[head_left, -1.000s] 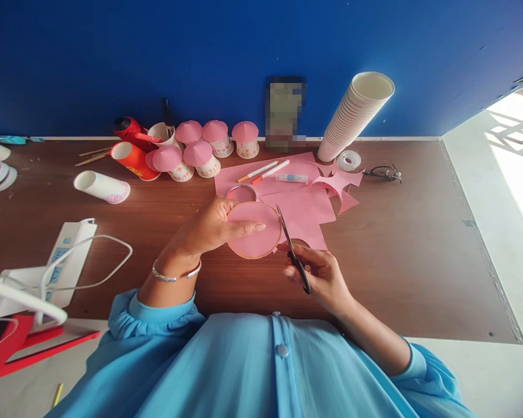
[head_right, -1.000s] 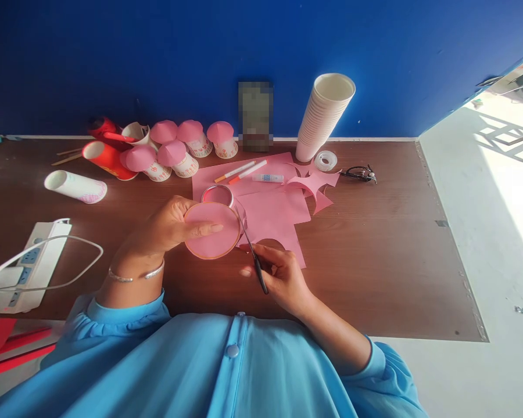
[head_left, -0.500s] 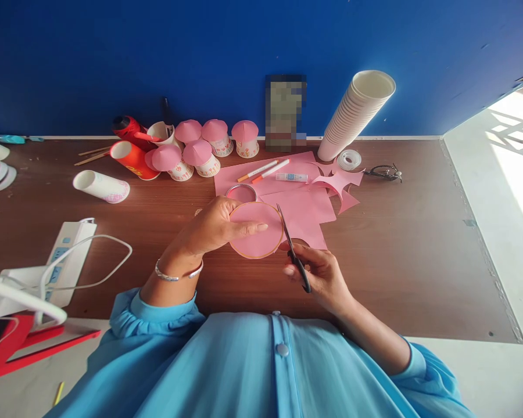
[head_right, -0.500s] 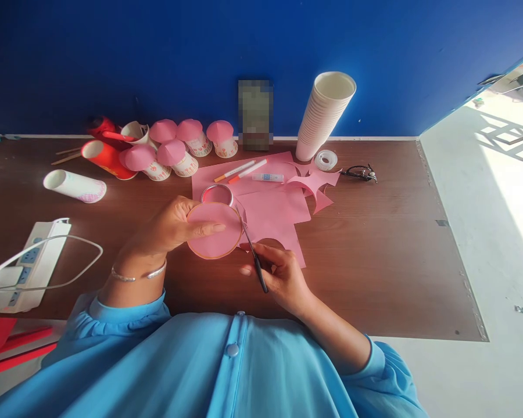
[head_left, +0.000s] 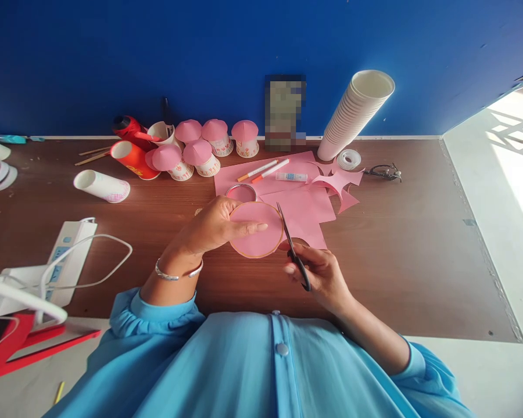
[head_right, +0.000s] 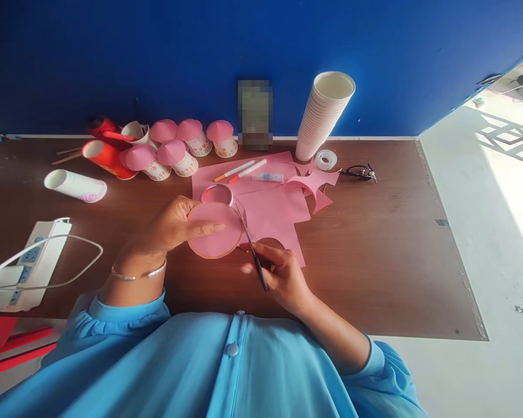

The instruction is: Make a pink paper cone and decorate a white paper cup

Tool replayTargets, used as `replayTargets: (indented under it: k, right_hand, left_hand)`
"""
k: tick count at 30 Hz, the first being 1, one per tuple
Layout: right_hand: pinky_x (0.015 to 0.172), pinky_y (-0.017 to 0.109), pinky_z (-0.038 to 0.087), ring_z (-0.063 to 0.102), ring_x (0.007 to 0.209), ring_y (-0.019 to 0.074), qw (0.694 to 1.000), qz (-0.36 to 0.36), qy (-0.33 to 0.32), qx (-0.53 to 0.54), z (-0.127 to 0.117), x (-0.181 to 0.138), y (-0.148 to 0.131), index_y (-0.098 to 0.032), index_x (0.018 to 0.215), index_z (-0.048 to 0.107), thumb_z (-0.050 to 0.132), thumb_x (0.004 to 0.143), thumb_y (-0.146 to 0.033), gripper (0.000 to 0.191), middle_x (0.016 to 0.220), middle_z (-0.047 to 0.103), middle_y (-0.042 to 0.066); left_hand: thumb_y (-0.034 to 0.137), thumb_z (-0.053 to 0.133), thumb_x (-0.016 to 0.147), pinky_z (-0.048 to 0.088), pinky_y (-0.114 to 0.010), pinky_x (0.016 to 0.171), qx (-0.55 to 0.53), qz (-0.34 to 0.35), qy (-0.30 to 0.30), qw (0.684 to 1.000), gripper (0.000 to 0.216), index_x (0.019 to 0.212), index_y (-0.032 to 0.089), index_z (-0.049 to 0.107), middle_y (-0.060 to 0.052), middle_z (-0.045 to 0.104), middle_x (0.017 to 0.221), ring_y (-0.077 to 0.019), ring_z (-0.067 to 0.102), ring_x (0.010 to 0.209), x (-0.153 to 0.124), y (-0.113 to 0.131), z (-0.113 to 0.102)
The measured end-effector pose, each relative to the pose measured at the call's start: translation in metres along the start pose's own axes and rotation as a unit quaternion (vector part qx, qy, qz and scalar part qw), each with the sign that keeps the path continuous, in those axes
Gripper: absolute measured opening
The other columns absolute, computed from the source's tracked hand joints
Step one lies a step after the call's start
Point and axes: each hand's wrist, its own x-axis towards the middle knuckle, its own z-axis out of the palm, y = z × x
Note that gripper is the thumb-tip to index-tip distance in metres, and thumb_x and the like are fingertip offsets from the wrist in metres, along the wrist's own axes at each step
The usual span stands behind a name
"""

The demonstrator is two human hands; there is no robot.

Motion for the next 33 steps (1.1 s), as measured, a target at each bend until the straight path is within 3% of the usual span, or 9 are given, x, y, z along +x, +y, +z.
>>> replayTargets:
  k: [17,33]
  right_hand:
    - [0.049,0.022,0.04,0.046,0.052,0.0101,1.0,0.004,-0.008,0.007,-0.0007,0.0002,-0.0014,-0.018,0.112,0.082,0.081,0.084,-0.054,0.045,0.062,0.048,-0.003]
    - [0.049,0.024,0.038,0.047,0.049,0.0101,0.999,-0.003,-0.008,0.047,-0.0006,0.0017,-0.0047,-0.021,0.109,0.083,0.084,0.083,-0.047,0.037,0.058,0.05,-0.004]
  left_hand:
    - [0.049,0.086,0.074,0.051,-0.023,0.064,-0.062,0.009,-0.016,0.998,0.037,0.085,0.014,0.081,-0.003,0.074,0.078,-0.0155,0.063,0.072,0.0007,0.0021,0.0004]
    - [0.048,0.083,0.076,0.048,-0.023,0.059,-0.047,0.026,-0.001,0.999,0.034,0.078,0.014,0.077,-0.002,0.07,0.071,-0.0145,0.06,0.066,0.003,0.0057,0.0021]
